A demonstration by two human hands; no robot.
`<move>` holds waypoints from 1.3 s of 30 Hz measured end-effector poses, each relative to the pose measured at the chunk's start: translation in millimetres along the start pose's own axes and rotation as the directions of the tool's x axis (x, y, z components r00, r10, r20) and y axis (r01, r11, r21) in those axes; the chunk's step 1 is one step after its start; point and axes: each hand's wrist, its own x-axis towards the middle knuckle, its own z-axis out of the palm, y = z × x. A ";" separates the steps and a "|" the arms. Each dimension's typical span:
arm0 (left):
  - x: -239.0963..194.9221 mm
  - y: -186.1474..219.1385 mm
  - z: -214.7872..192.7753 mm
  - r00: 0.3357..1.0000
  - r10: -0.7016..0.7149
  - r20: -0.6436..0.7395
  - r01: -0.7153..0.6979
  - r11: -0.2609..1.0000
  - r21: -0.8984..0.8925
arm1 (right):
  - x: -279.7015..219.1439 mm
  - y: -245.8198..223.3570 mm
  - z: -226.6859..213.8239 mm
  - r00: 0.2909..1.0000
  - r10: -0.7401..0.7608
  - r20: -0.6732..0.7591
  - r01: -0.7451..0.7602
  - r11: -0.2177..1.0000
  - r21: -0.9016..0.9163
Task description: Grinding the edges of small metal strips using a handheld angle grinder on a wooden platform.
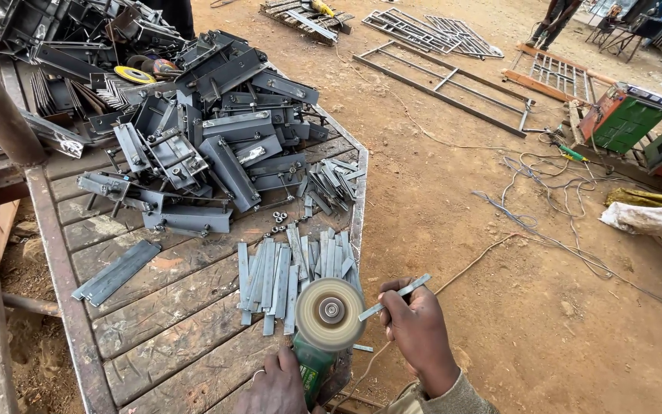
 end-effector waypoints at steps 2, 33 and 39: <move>-5.9 3.2 -5.3 0.999 -0.014 -0.035 0.015 1.000 0.013 | -5.5 -12.9 -0.6 1.000 0.018 0.009 -0.017 0.998 -0.054; 19.6 0.7 48.4 0.918 -0.029 -0.395 0.032 0.999 0.000 | 1.6 24.4 -15.2 0.984 0.104 0.146 -0.155 0.902 0.404; 8.8 10.5 39.8 0.740 -0.073 -0.668 0.127 0.991 0.032 | 6.2 19.1 -10.6 0.909 0.205 0.363 -0.378 0.773 0.509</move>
